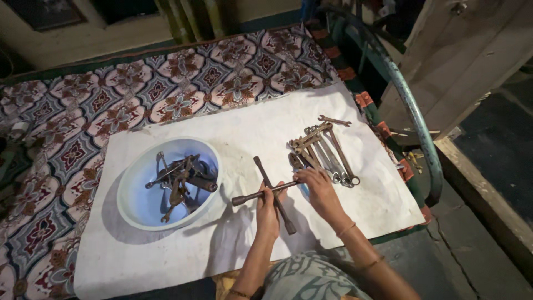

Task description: The person assembles a metal C-clamp by screwing the threaded rod into the clamp body. They then pick up a T-handle socket wrench and attach a socket to it. The person handles the tools with both hands, tightening the components and inspecting the fit. The tools are placed on a white cloth on a patterned bedsheet.

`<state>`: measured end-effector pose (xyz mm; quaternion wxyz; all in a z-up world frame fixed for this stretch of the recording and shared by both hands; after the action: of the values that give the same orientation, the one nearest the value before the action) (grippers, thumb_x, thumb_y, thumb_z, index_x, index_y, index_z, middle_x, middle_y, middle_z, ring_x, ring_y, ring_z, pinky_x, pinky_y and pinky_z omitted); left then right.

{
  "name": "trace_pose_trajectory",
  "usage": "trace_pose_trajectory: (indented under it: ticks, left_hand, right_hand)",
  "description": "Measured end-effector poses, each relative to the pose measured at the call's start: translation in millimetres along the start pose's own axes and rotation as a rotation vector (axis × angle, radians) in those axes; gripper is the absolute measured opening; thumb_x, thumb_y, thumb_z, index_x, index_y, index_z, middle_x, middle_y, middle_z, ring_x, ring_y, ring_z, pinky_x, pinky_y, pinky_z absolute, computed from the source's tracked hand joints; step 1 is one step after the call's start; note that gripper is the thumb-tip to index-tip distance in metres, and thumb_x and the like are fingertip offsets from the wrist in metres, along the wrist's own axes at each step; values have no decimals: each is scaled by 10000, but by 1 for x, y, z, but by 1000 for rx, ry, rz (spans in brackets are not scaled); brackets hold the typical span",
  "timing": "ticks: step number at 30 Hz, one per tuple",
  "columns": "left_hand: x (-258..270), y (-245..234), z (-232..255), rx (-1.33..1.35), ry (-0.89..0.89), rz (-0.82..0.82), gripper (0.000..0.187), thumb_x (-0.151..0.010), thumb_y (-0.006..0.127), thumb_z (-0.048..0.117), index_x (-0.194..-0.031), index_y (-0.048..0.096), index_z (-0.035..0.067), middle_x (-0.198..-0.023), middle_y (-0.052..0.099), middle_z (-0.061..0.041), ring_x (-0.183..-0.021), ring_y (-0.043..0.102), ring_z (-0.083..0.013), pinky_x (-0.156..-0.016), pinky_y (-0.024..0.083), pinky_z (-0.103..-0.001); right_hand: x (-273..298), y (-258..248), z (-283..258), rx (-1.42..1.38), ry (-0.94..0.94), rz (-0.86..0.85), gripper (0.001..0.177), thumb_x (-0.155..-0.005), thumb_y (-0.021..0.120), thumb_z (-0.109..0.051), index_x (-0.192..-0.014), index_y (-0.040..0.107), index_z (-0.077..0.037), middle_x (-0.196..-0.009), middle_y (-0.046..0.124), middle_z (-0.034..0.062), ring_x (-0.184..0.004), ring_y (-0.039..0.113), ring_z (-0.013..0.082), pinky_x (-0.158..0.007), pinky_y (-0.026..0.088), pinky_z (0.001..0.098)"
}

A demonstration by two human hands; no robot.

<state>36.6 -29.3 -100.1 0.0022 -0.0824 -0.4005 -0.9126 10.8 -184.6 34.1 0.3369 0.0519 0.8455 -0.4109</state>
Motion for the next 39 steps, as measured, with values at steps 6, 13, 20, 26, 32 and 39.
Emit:
trace_pose_trajectory:
  ticks: [6, 13, 20, 26, 32, 39]
  left_hand:
    - [-13, -17, -24, -171, -25, 43, 520, -1115, 506, 281, -1552, 452, 4, -1342, 635, -186, -1133, 623, -260, -942, 491, -397]
    - [10, 17, 22, -259, -40, 57, 449, -1043, 436, 327, -1447, 442, 131, -1308, 679, -60, -911, 724, -160, -780, 623, -327]
    - [16, 22, 10, -601, -51, 19, 468, -1093, 481, 370, -1433, 542, 54, -775, 652, -81, -437, 552, -101, -381, 444, -255]
    - [31, 34, 17, -659, -31, -98, 492, -1048, 487, 370, -1478, 535, 135, -592, 563, -7, -412, 513, -73, -379, 439, -240]
    - [26, 29, 12, -800, -47, -70, 391, -1069, 557, 342, -1297, 611, 29, -538, 567, -43, -392, 548, -103, -383, 458, -271]
    - [47, 59, 55, -837, -38, -62, 404, -972, 670, 288, -1329, 650, 100, -587, 582, -32, -433, 543, -100, -397, 442, -273]
  right_hand:
    - [5, 12, -38, -265, -37, -103, 409, -899, 528, 66, -1239, 688, -96, -1289, 707, 78, -1292, 608, 291, -1123, 412, 435]
    - [6, -3, 1, -50, 128, -109, 342, -886, 610, 19, -1190, 688, -117, -1239, 715, 67, -1235, 631, 257, -1095, 430, 421]
    - [-3, 3, -42, -165, -47, 74, 408, -829, 594, 127, -1133, 753, -94, -1223, 730, 79, -1276, 621, 288, -1118, 462, 457]
    - [-56, -22, -14, -124, 54, 181, 322, -848, 651, 73, -1097, 757, -102, -1222, 726, 74, -1303, 598, 302, -1102, 483, 426]
    - [-39, -12, -25, -144, -16, 199, 335, -860, 604, 134, -1088, 739, -70, -1252, 733, 88, -1367, 586, 334, -1120, 513, 435]
    - [-18, -10, -34, -114, -76, 141, 345, -835, 681, 48, -1152, 740, -76, -1230, 721, 90, -1293, 612, 327, -1077, 504, 441]
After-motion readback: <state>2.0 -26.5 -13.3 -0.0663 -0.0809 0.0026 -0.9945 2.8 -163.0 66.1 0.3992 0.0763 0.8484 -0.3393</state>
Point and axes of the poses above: each hand's wrist, its own x-axis away from the middle knuckle, its own y-axis out of the palm, z = x × y, the point moved 5 cm from there along -x, towards the middle knuckle
